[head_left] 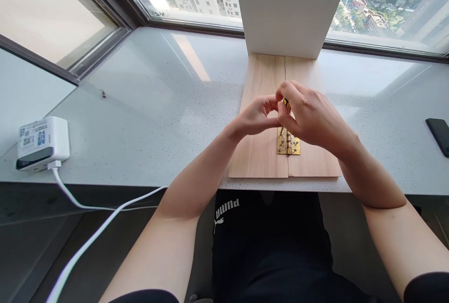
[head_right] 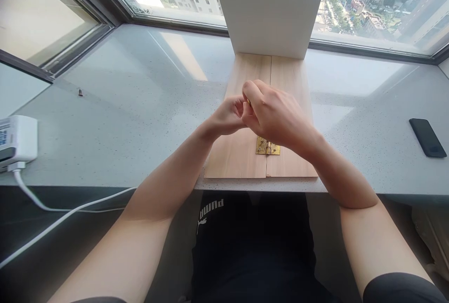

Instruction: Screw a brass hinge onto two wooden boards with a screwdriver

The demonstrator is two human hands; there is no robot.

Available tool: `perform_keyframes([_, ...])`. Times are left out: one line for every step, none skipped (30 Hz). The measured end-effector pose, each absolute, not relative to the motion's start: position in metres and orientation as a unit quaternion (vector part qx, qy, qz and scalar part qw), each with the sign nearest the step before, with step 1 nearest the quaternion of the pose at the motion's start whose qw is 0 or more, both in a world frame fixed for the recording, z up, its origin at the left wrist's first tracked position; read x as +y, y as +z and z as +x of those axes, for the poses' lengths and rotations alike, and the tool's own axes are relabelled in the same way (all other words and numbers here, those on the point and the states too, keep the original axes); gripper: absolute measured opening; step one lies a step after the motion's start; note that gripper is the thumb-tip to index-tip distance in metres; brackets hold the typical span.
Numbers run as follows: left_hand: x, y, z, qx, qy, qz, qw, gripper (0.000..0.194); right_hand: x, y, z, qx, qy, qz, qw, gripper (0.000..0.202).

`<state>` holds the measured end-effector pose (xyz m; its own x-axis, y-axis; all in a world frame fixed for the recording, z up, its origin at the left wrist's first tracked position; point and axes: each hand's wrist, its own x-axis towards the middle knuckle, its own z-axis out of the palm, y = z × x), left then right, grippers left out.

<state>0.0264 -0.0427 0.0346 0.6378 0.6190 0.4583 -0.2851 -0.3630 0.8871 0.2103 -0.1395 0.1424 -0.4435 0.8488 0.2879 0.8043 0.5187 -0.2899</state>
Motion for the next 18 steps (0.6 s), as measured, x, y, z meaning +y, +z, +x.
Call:
perform_keyframes([-0.043,0.033,0.029,0.118,0.42,0.715,0.546,0.064,-0.14,0.143,0.209,-0.843,0.058,-0.495,0.2,0.014])
perform_keyframes([-0.044,0.033,0.031,0.122,0.429,0.715,0.539,0.064,-0.141,0.143,0.209,-0.839,0.061,-0.504,0.198,0.014])
perform_keyframes([-0.045,0.032,0.032,0.129,0.434,0.716,0.532,0.064,-0.141,0.144,0.208,-0.835,0.064,-0.51,0.197,0.016])
perform_keyframes([-0.045,0.033,0.033,0.137,0.438,0.717,0.525,0.065,-0.141,0.144,0.208,-0.833,0.067,-0.514,0.194,0.018])
perform_keyframes([-0.046,0.033,0.033,0.142,0.44,0.719,0.519,0.065,-0.142,0.145,0.208,-0.831,0.071,-0.517,0.193,0.021])
perform_keyframes([-0.047,0.034,0.032,0.141,0.438,0.721,0.518,0.066,-0.142,0.145,0.208,-0.831,0.076,-0.517,0.191,0.024])
perform_keyframes([-0.047,0.035,0.031,0.133,0.434,0.721,0.523,0.066,-0.143,0.145,0.208,-0.831,0.079,-0.517,0.189,0.026])
perform_keyframes([-0.048,0.037,0.029,0.119,0.426,0.719,0.536,0.066,-0.144,0.145,0.208,-0.833,0.08,-0.515,0.187,0.026])
perform_keyframes([-0.049,0.039,0.028,0.102,0.414,0.715,0.554,0.066,-0.144,0.145,0.208,-0.835,0.078,-0.513,0.185,0.027])
perform_keyframes([-0.049,0.04,0.026,0.086,0.4,0.71,0.572,0.064,-0.144,0.145,0.208,-0.836,0.073,-0.512,0.182,0.027])
perform_keyframes([-0.049,0.042,0.025,0.073,0.386,0.706,0.589,0.063,-0.145,0.144,0.208,-0.837,0.066,-0.513,0.18,0.026])
perform_keyframes([-0.05,0.043,0.024,0.066,0.376,0.702,0.601,0.063,-0.145,0.144,0.208,-0.836,0.058,-0.516,0.178,0.026])
perform_keyframes([-0.05,0.043,0.023,0.066,0.37,0.7,0.607,0.063,-0.145,0.143,0.208,-0.835,0.052,-0.518,0.177,0.025])
perform_keyframes([-0.05,0.044,0.023,0.07,0.369,0.699,0.608,0.065,-0.144,0.142,0.208,-0.833,0.047,-0.521,0.178,0.025])
perform_keyframes([-0.05,0.044,0.023,0.079,0.373,0.698,0.606,0.067,-0.144,0.142,0.208,-0.831,0.044,-0.524,0.181,0.024])
perform_keyframes([-0.051,0.044,0.024,0.091,0.38,0.697,0.601,0.068,-0.143,0.141,0.208,-0.829,0.042,-0.526,0.185,0.022])
perform_keyframes([-0.051,0.044,0.025,0.102,0.39,0.695,0.595,0.068,-0.143,0.141,0.208,-0.826,0.043,-0.529,0.188,0.02])
perform_keyframes([-0.051,0.043,0.026,0.111,0.4,0.695,0.587,0.067,-0.143,0.142,0.208,-0.824,0.046,-0.531,0.19,0.018])
